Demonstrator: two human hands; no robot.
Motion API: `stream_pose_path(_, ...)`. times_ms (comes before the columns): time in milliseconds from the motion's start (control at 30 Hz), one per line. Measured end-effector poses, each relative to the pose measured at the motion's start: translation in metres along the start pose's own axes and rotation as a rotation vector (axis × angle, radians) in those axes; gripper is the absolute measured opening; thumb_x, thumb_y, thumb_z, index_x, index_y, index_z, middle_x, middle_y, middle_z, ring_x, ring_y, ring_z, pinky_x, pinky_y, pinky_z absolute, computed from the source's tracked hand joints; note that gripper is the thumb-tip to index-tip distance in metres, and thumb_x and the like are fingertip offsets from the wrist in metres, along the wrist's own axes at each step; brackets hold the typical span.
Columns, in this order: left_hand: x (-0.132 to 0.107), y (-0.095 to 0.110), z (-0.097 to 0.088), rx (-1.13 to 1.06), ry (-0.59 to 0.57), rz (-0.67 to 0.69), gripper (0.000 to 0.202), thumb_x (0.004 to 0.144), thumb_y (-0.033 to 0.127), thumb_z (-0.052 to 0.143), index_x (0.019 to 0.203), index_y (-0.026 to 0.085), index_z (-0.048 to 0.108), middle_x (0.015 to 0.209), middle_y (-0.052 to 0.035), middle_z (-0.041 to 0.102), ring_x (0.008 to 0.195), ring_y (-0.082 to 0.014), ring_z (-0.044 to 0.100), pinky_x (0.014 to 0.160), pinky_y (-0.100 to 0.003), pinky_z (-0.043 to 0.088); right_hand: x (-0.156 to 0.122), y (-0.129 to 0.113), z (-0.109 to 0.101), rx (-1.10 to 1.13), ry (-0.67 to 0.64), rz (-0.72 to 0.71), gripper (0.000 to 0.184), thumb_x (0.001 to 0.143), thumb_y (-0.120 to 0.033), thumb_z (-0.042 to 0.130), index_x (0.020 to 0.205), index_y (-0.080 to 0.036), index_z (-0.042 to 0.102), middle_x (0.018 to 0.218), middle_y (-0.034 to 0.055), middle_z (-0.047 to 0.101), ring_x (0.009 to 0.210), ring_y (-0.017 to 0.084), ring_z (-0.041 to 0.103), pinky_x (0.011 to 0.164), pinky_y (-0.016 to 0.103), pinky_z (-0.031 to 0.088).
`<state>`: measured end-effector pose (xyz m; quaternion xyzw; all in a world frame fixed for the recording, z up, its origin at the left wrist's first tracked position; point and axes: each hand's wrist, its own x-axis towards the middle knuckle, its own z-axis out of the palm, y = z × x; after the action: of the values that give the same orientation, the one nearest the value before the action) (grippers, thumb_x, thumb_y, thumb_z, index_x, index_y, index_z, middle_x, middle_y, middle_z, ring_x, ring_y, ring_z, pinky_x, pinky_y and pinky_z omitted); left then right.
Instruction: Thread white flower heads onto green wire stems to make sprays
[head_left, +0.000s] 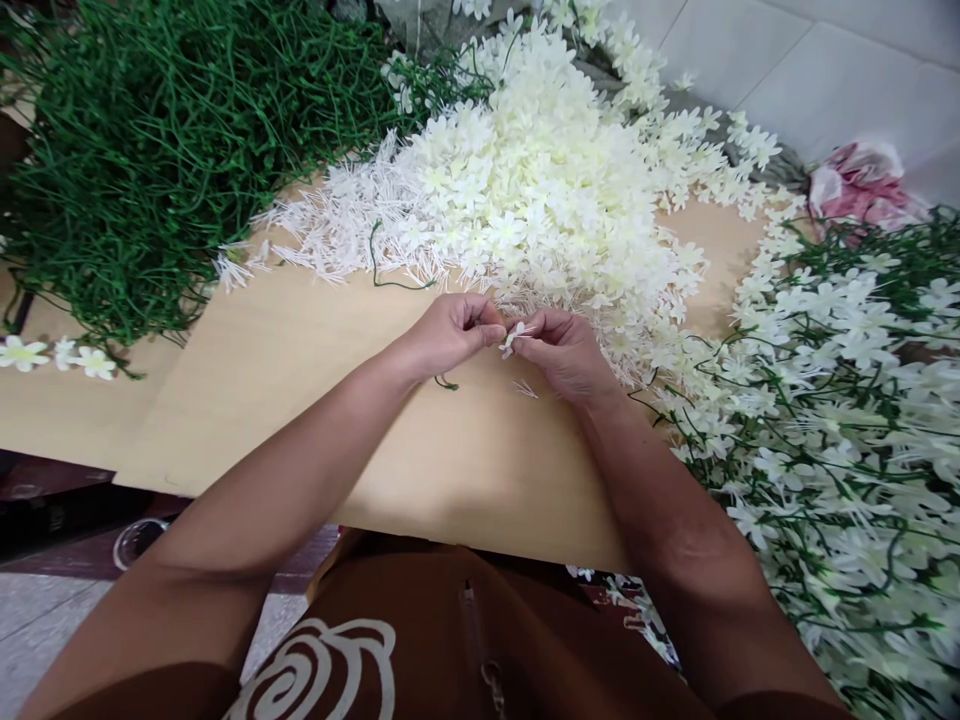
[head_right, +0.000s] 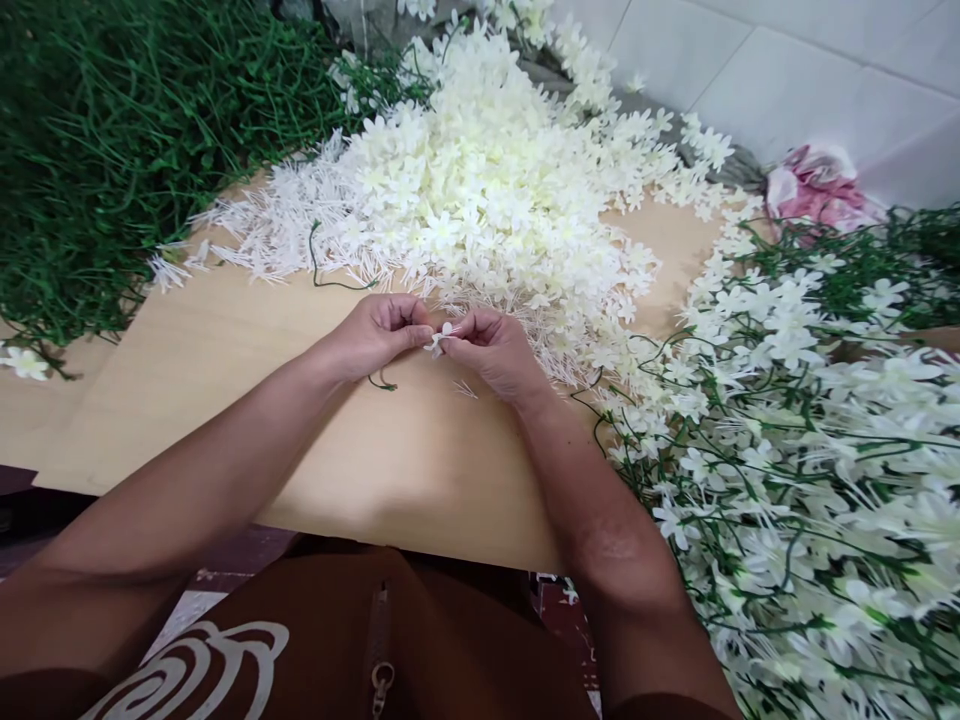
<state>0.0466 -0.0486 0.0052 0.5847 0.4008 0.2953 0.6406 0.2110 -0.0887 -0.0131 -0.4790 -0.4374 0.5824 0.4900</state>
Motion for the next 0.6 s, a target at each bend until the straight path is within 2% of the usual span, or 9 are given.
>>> stream_pose_path(267,0.0025,-0.0044,0.0012,0.065,0.061,0.024,0.011,0.068,0.013,0.063,0.062,0.015,0.054,0.056,0.0037,0.051,0.055,-0.0068,0.042,0.054,-0.021,0.030,-0.0008,0.0016,0.0080,-0.083,0.069,-0.106,0.031,0.055,-0.035,0.086,0.060,-0.021,0.059,0.071,-0.0019,0.068,0.068,0.012,0.061,0.072,0.031,0.052)
stream_pose_path(400,0.0023,-0.0018,0.0019,0.094,0.087,0.014,0.014,0.071,0.020,0.066,0.064,0.015,0.055,0.057,0.0043,0.049,0.054,-0.0071,0.040,0.054,-0.022,0.029,0.0003,0.0011,0.0064,-0.127,0.137,-0.127,0.032,0.055,-0.037,0.086,0.061,-0.021,0.058,0.066,-0.0032,0.064,0.064,0.011,0.057,0.066,0.028,0.050)
stream_pose_path(467,0.0010,0.0003,0.0012,0.127,0.062,0.020,0.016,0.074,0.024,0.066,0.066,0.015,0.056,0.057,0.0043,0.048,0.054,-0.0075,0.039,0.054,-0.022,0.029,0.0007,-0.0003,0.0042,-0.112,0.140,-0.132,0.033,0.053,-0.037,0.087,0.061,-0.021,0.058,0.064,-0.0039,0.064,0.062,0.010,0.056,0.064,0.026,0.049)
stream_pose_path(600,-0.0017,0.0019,-0.0026,0.204,-0.095,0.047,0.024,0.083,0.029,0.058,0.064,0.016,0.055,0.055,0.0041,0.046,0.052,-0.0079,0.038,0.054,-0.023,0.029,0.0007,-0.0040,0.0006,-0.095,0.107,-0.131,0.035,0.053,-0.041,0.087,0.061,-0.021,0.059,0.064,-0.0038,0.064,0.061,0.009,0.057,0.063,0.026,0.049)
